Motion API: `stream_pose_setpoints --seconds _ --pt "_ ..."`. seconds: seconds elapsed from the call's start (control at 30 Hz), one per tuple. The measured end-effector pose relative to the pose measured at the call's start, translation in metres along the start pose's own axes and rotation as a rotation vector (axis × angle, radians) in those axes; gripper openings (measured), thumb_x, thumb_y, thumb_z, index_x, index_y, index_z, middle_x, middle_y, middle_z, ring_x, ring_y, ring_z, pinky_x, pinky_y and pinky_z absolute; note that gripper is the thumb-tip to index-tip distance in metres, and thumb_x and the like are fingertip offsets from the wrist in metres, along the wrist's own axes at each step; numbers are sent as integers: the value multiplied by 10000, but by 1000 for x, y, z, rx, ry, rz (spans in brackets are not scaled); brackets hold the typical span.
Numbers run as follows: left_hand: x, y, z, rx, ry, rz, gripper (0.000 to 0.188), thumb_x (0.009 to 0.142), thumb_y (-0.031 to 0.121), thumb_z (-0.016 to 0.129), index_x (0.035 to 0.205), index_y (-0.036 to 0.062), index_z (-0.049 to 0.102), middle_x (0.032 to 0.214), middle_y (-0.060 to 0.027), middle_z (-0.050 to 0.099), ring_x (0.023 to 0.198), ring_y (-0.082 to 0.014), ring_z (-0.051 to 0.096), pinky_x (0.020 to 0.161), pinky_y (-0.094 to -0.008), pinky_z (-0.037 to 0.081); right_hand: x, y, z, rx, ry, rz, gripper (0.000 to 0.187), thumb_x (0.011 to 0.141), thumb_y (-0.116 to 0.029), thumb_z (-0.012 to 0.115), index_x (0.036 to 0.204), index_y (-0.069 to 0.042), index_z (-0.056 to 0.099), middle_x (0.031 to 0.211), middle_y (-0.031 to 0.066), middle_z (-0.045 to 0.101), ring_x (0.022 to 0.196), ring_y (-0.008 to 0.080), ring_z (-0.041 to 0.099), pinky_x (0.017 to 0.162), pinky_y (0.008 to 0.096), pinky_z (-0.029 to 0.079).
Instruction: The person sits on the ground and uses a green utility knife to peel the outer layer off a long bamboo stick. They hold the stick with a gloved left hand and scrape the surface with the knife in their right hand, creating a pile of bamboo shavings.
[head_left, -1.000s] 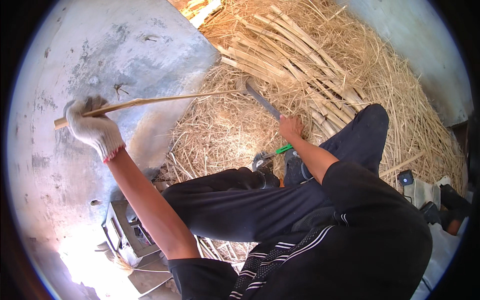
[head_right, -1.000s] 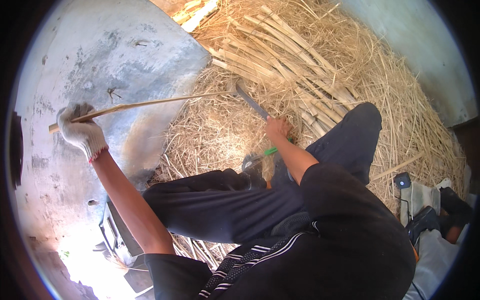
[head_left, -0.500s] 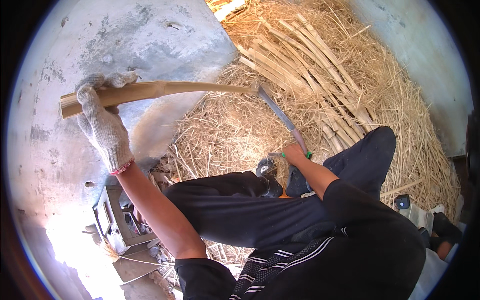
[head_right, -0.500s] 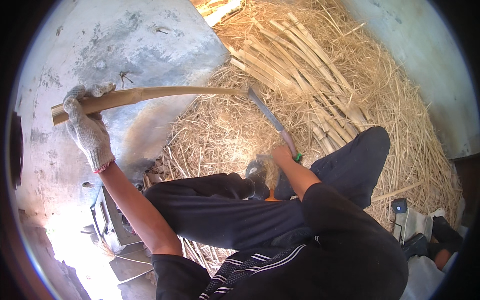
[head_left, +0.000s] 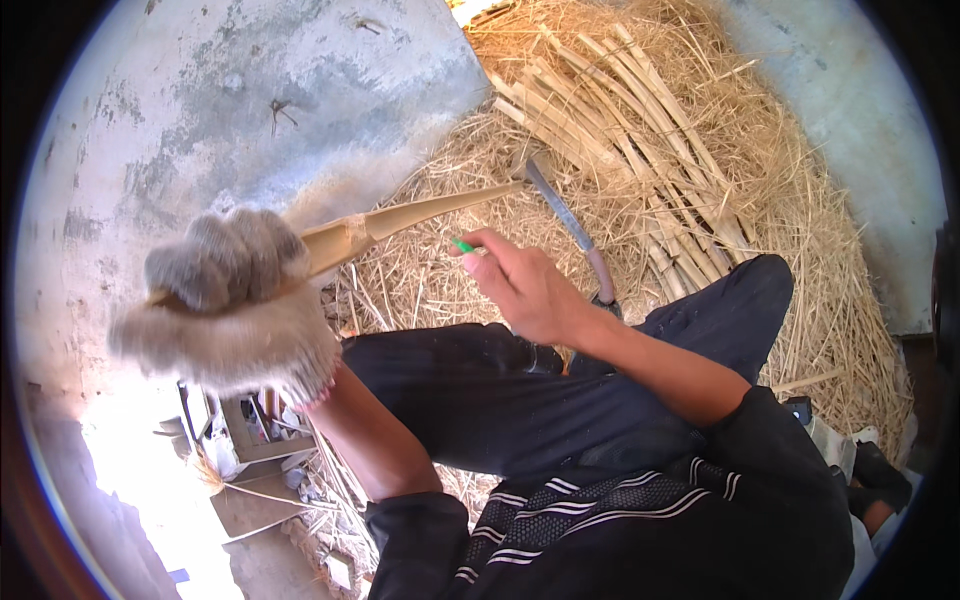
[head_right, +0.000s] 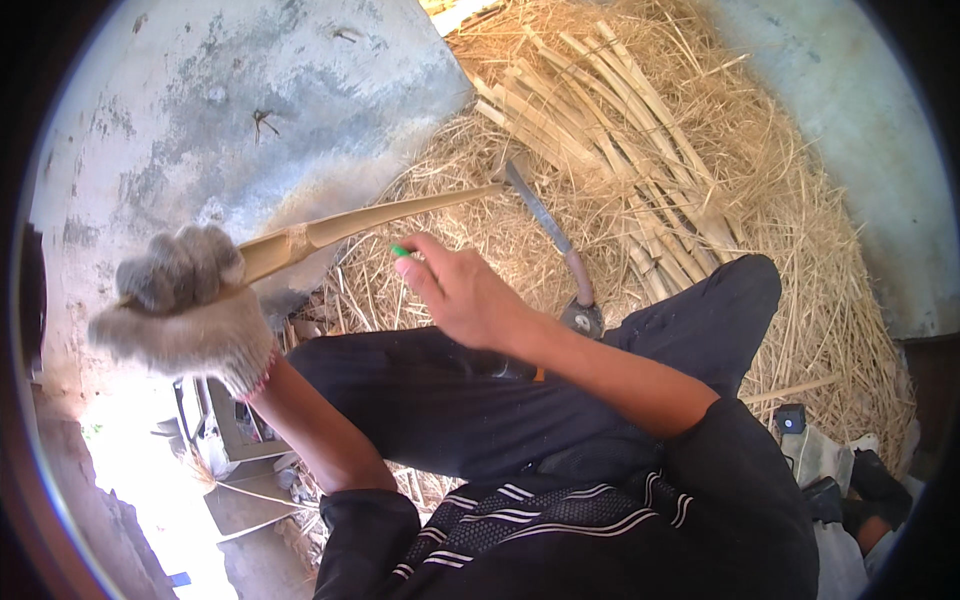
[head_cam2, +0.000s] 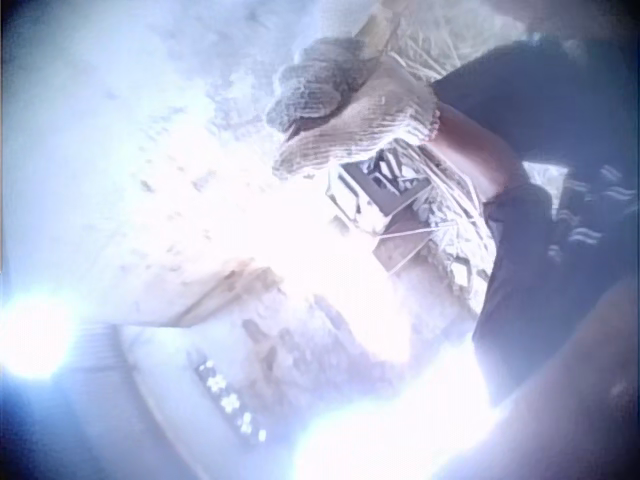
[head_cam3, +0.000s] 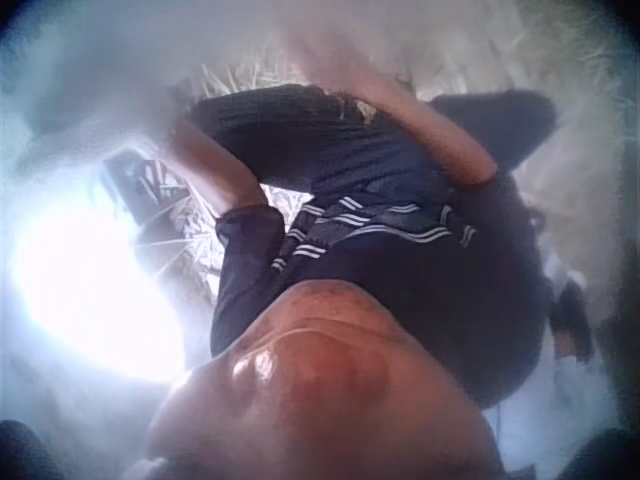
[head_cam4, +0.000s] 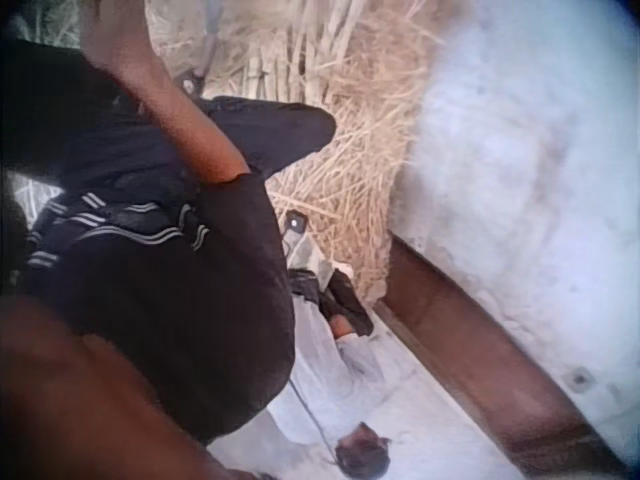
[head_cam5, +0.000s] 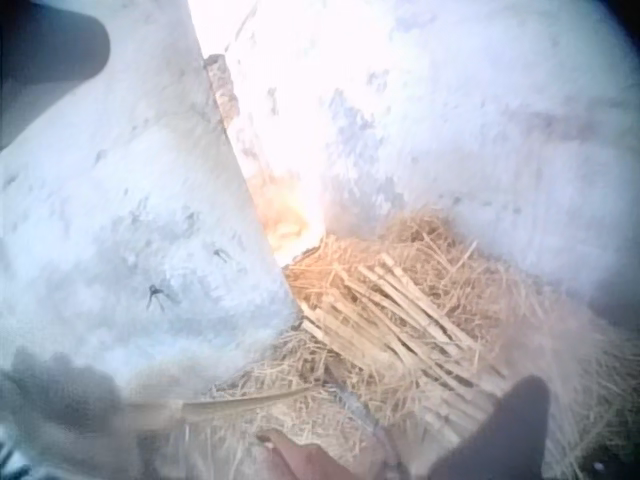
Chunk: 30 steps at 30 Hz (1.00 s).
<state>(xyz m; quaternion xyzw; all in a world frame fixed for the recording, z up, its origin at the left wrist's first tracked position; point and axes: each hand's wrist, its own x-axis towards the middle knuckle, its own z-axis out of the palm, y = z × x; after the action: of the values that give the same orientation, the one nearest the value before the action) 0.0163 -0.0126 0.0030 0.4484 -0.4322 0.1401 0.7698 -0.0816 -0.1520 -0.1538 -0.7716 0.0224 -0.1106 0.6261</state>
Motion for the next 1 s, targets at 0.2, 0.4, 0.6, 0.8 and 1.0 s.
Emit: stream_pose_setpoints --seconds 0.2,0.4,0.6,0.8,1.0 --pt "-39 36 4 -50 -11 -25 640 851 718 523 531 197 332 452 49 245 366 -79 255 332 -244 278 -32 -6 5 372 -167 140 333 1053 -277 361 1189 -37 548 582 -7 453 498 72 435 509 262 381" --pt "-81 9 -3 0 159 -65 638 830 772 427 609 183 321 518 49 245 425 -89 213 411 -253 233 -38 4 18 8 21 -76 297 1014 -266 455 1129 -5 539 619 148 555 536 270 547 533 389 430" --pt "-93 16 -12 -81 137 -121 674 780 807 438 610 166 318 538 35 249 449 -116 226 443 -275 243 -40 -7 38 -131 20 -164 255 986 -225 490 1044 23 502 606 236 585 583 438 602 554 521 467" --pt "-96 7 -12 -121 83 -90 670 810 789 437 608 162 315 516 37 260 431 -100 225 421 -263 224 -28 18 43 -452 96 -211 211 956 -187 530 1019 11 488 496 198 539 490 404 600 449 482 493" --pt "-96 9 -12 -34 196 -28 642 869 750 414 615 168 320 488 48 246 401 -90 216 388 -261 233 -12 70 45 -701 26 -102 208 969 -158 480 1055 31 499 579 198 599 533 368 640 463 457 519"
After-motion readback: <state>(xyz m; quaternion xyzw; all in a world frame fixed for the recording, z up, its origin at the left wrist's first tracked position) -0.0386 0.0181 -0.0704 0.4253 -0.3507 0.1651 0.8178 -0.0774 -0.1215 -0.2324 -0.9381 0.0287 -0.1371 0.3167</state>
